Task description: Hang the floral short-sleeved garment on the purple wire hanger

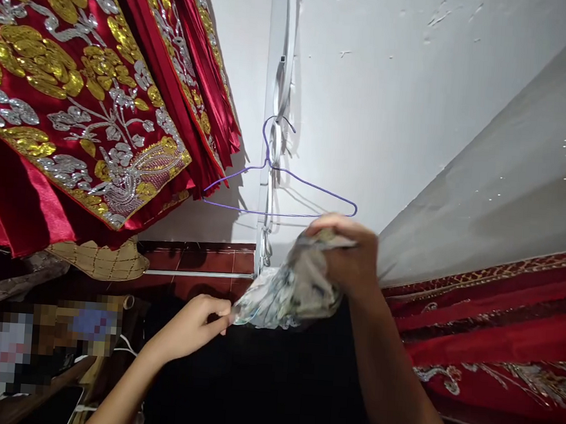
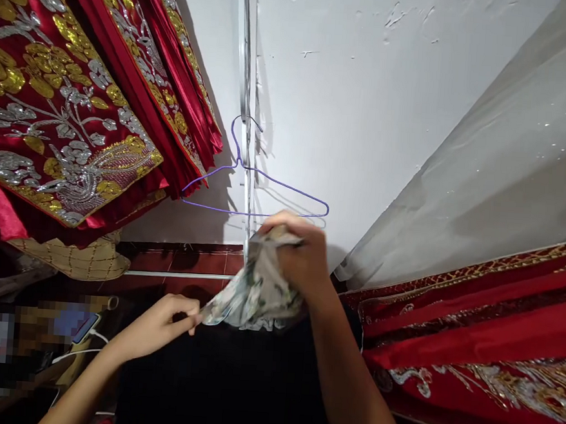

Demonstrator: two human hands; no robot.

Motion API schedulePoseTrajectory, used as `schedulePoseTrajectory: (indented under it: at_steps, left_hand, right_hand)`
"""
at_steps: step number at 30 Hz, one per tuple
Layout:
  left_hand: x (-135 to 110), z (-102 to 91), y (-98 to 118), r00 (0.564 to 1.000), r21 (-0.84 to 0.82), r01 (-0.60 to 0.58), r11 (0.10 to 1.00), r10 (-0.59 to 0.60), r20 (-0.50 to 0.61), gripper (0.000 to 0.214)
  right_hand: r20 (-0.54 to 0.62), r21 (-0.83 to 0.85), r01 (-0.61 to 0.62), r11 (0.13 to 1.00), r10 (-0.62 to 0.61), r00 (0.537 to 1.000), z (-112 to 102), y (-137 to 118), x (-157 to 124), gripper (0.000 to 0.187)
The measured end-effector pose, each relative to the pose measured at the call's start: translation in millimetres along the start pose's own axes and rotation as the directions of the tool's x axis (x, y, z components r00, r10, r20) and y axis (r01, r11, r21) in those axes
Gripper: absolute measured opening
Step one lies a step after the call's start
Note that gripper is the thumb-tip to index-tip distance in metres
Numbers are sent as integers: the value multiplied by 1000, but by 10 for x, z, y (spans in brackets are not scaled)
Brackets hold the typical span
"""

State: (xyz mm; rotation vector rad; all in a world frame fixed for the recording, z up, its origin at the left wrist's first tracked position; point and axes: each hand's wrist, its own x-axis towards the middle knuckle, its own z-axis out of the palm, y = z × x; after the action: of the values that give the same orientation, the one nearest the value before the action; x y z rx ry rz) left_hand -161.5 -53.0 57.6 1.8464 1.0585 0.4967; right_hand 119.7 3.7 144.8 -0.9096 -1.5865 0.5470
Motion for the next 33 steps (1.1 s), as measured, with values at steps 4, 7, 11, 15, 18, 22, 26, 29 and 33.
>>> schedulePoseTrajectory:
  at_steps: [4,7,11,15,18,22,26,29,33]
  left_hand:
    - [-124,-118,153,985,-224,-76,972,38,-166,22]
    - [10,-57,274,916,-250,-184,951,73,-395,35]
    - [270,127,269,898,-216,-217,952,108,-427,39]
    - [338,164,170,958,-106,-163,981,132,-255,21]
    - [265,1,58,979,0,-90,996,88,-185,23]
    - [119,-368,1,880,-79,-94,992,46,-473,21]
    - [72,-600,222,793,-63,-183,981,109,-599,22]
    - [108,-594,346,859,33,-171,985,165,-485,15]
    - [90,-468,150,960,-31,-63,998,52,-275,26]
  right_hand:
    - [-126,10,64,998,-62,990,180,31,122,17]
    - [193,75,36,997,-50,980,429,-26,58,4]
    - [503,57,-54,997,18,864,548,-54,-20,21]
    - [245,43,24,999,-34,969,297,21,60,29]
    - [-151,-157,89,984,-113,982,146,200,190,37]
    - [-254,-75,-55,996,34,967,306,654,289,22]
    - [2,-72,-261,963,262,965,593,1109,240,21]
    - [50,-160,-310,937,321,946,583,1268,149,26]
    - [52,-177,-218,960,230,972,303,1205,37,34]
